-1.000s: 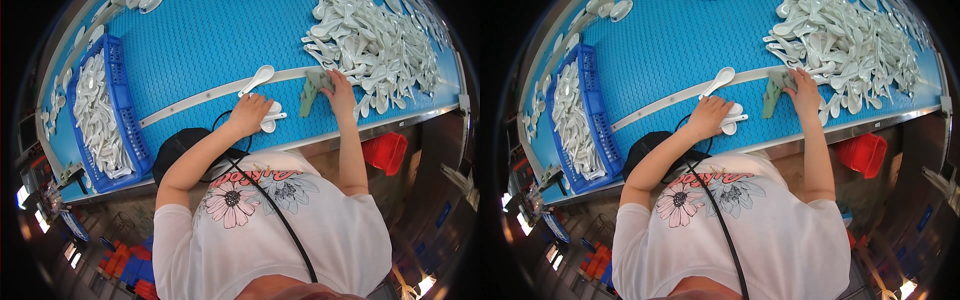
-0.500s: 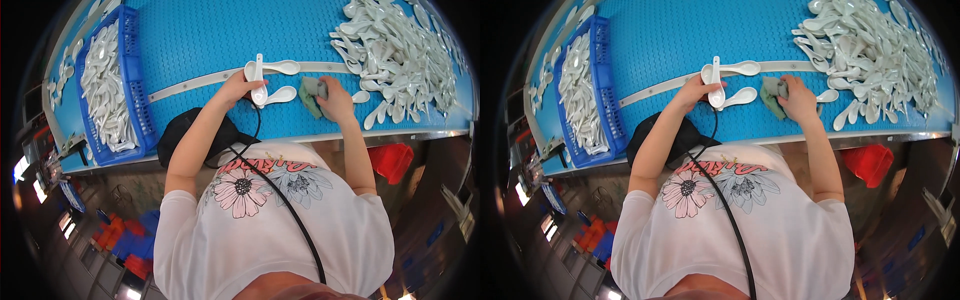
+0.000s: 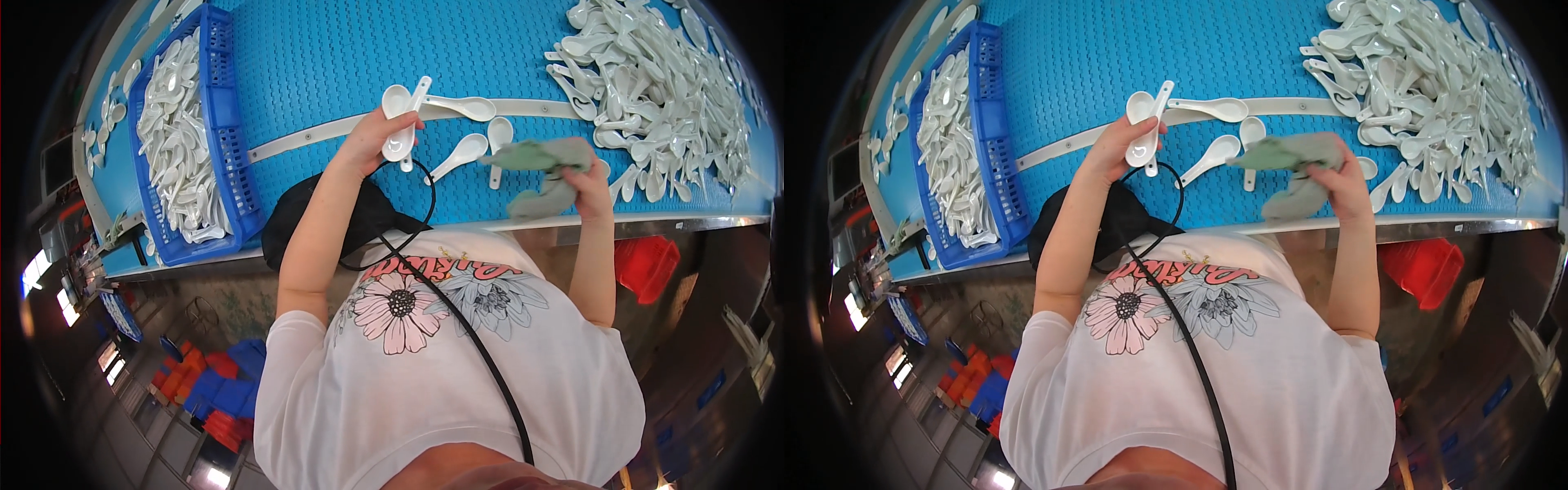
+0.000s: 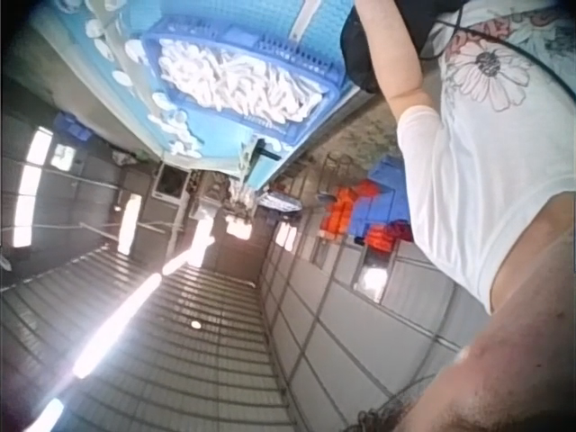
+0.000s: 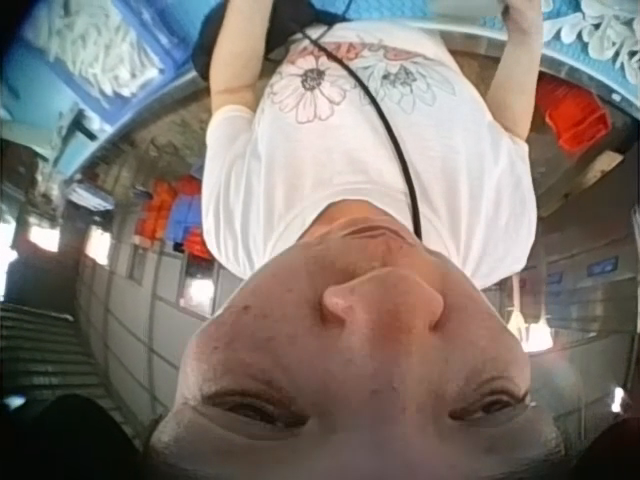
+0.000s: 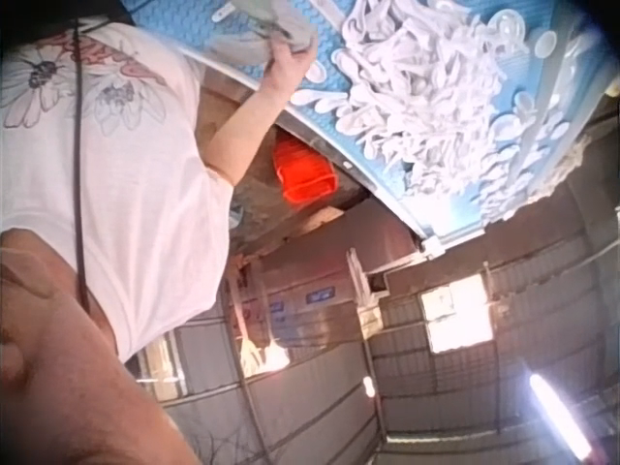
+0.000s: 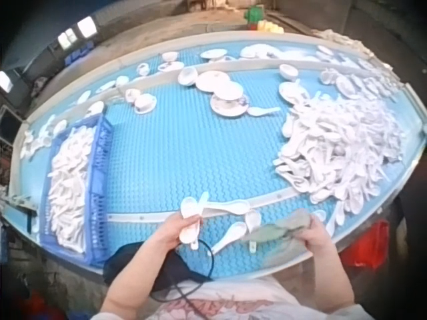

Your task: The person picks up white ceramic spoons one at a time from a conveyor belt, wipes each spoon with a green cloth, and stacks the wiped spoons together before placing them into a blue crate.

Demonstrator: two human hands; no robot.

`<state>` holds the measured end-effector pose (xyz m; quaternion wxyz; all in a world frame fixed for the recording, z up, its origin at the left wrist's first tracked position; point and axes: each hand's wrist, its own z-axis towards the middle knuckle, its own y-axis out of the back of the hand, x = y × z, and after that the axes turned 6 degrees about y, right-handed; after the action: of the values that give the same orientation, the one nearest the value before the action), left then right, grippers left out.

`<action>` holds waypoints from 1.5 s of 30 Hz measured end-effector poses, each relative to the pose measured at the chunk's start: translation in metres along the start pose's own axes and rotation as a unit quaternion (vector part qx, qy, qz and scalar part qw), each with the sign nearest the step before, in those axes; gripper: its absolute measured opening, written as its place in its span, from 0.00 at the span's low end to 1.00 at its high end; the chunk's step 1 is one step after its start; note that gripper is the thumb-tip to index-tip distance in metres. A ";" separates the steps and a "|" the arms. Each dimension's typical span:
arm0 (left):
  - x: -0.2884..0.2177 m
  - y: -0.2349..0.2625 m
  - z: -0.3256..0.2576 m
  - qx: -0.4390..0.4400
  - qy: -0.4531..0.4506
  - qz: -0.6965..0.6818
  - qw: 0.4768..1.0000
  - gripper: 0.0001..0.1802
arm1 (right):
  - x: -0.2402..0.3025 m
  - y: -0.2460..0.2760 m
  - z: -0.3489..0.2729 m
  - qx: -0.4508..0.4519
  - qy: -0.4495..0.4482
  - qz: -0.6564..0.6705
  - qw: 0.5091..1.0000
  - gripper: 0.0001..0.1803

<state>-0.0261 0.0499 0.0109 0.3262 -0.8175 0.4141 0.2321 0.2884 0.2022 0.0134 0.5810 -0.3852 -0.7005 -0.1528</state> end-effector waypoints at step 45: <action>0.011 0.009 0.007 -0.133 -0.072 0.201 0.968 0.21 | -0.050 -0.028 -0.009 -0.105 0.107 -0.484 0.862 0.17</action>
<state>-0.0288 0.0453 -0.0042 0.1901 -0.7344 0.5107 0.4046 0.2761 0.1604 -0.0240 0.4614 -0.0377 -0.7124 -0.5274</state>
